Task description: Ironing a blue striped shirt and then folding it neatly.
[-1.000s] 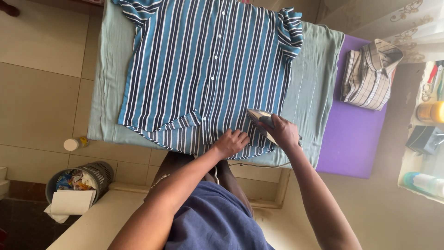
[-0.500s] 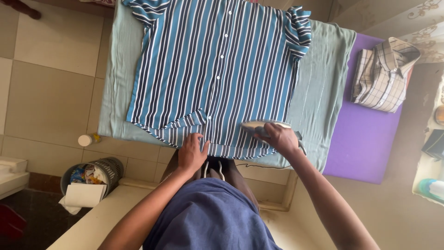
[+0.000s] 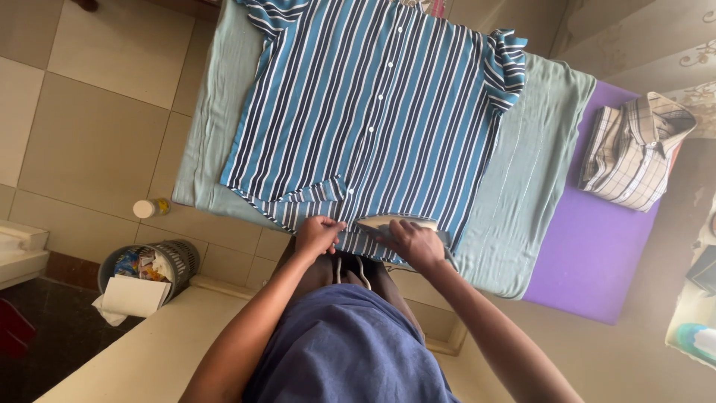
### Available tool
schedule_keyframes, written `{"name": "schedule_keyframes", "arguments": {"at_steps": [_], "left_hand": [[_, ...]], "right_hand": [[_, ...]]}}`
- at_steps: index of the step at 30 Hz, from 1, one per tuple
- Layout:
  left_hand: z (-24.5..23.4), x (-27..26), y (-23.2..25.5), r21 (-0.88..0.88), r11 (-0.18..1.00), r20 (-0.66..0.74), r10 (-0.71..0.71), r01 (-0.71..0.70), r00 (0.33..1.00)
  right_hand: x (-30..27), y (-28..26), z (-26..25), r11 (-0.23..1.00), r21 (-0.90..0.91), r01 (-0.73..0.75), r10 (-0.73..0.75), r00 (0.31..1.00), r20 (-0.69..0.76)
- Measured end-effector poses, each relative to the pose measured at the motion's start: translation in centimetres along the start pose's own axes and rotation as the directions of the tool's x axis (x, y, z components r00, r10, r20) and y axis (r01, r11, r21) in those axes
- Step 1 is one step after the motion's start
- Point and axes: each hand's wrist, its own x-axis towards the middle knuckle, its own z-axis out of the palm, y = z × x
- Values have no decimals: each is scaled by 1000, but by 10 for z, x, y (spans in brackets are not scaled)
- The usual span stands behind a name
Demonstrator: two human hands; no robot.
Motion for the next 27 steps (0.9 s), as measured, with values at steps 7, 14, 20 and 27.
{"name": "schedule_keyframes", "arguments": {"at_steps": [7, 14, 20, 27], "left_hand": [[-5, 7, -11, -35, 999, 18, 21, -20, 1000], [-7, 7, -9, -3, 999, 40, 39, -39, 998], [-11, 5, -4, 59, 996, 63, 58, -62, 996], [-18, 2, -2, 121, 986, 100, 103, -114, 990]], "right_hand": [[20, -20, -9, 998, 21, -58, 58, 998, -20], [28, -31, -15, 994, 49, -100, 101, 995, -8], [19, -5, -14, 967, 62, -248, 246, 968, 45], [72, 2, 26, 149, 638, -755, 839, 438, 322]]}}
